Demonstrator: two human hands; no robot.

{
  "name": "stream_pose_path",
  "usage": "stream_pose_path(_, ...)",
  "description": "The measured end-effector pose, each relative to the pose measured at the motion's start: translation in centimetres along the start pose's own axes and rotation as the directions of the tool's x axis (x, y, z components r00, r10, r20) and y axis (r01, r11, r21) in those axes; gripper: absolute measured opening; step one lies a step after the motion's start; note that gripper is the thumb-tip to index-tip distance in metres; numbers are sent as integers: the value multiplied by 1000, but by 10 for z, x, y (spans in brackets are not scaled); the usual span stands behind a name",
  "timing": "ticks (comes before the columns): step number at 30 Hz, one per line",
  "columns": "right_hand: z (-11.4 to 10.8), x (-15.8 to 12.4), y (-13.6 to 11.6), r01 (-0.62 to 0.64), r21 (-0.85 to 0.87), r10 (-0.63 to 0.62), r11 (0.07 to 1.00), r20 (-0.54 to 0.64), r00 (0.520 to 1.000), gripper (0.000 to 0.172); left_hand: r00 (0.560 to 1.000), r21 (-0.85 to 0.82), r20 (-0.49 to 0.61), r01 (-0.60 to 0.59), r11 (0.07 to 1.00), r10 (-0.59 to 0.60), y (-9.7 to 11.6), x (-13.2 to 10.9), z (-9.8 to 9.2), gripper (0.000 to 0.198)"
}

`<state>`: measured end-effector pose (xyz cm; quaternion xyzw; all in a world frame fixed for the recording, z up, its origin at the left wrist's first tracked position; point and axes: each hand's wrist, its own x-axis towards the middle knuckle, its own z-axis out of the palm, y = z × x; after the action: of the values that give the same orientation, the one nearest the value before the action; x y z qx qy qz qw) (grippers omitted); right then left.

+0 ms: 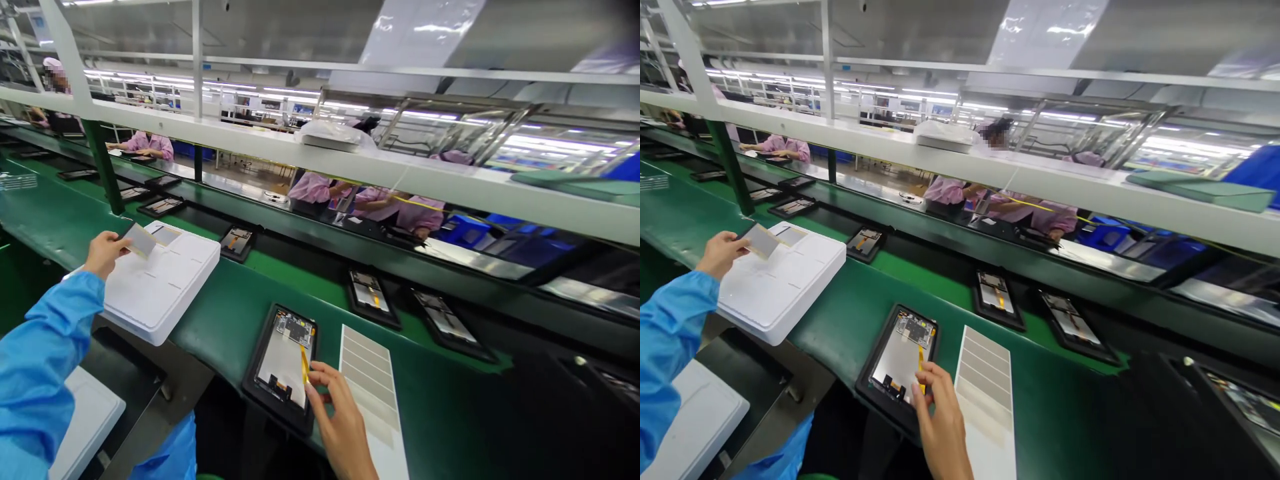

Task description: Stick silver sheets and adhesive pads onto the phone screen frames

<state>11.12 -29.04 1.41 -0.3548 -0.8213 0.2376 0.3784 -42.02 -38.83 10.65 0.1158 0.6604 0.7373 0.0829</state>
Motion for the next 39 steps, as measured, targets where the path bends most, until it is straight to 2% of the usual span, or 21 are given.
stream_pose_path(2,6,1,-13,75,6,-74,997,-35,997,14,996,-40,92,13,999,-9,-8,-35,12,22)
stream_pose_path(5,19,5,-34,214,4,-214,977,-64,975,20,951,-76,284,145,986,-118,-32,-117,41,22)
stream_pose_path(7,26,6,-43,299,-37,-300,954,-38,953,29,867,-56,407,338,939,-288,-51,-179,64,24)
stream_pose_path(9,29,4,-45,346,-105,-345,932,28,938,32,766,-23,515,460,887,-384,-67,-234,84,24)
stream_pose_path(11,27,-3,-39,357,-189,-342,915,104,934,27,691,5,582,523,852,-428,-79,-273,100,25)
stream_pose_path(13,22,-12,-30,348,-272,-315,897,157,936,23,643,19,616,565,825,-455,-88,-298,111,27)
stream_pose_path(19,5,-39,-8,398,-456,-322,796,239,916,26,503,-30,725,705,708,-470,-93,-337,129,41)
stream_pose_path(22,2,-48,-1,428,-470,-346,772,254,903,26,419,33,788,701,712,-450,-87,-351,132,51)
stream_pose_path(24,-4,-51,8,420,-439,-351,794,233,907,25,369,76,832,665,743,-415,-82,-357,131,56)
stream_pose_path(26,-17,-52,21,330,-395,-300,858,139,944,21,279,134,879,635,761,-387,-78,-360,128,56)
stream_pose_path(28,-35,-53,34,106,-350,-144,931,-84,986,18,189,205,896,628,751,-402,-76,-361,125,53)
stream_pose_path(29,-45,-54,38,-22,-318,-49,948,-213,976,16,166,236,888,635,735,-428,-77,-362,125,50)
stream_pose_path(30,-52,-55,39,-122,-280,32,952,-306,951,15,162,255,874,650,716,-459,-78,-363,125,48)
stream_pose_path(31,-58,-58,38,-169,-245,79,955,-340,937,13,182,257,854,668,698,-488,-80,-363,126,46)
stream_pose_path(32,-61,-62,34,-161,-224,87,961,-306,948,11,207,249,833,687,682,-512,-83,-365,128,43)
stream_pose_path(34,-57,-71,21,-28,-210,12,977,-79,997,12,246,225,804,718,659,-542,-88,-368,132,38)
stream_pose_path(36,-47,-79,6,106,-234,-76,966,132,988,16,271,200,792,732,651,-548,-93,-371,136,34)
stream_pose_path(39,-33,-87,-5,192,-342,-123,920,214,969,21,287,184,784,740,647,-550,-97,-375,139,32)
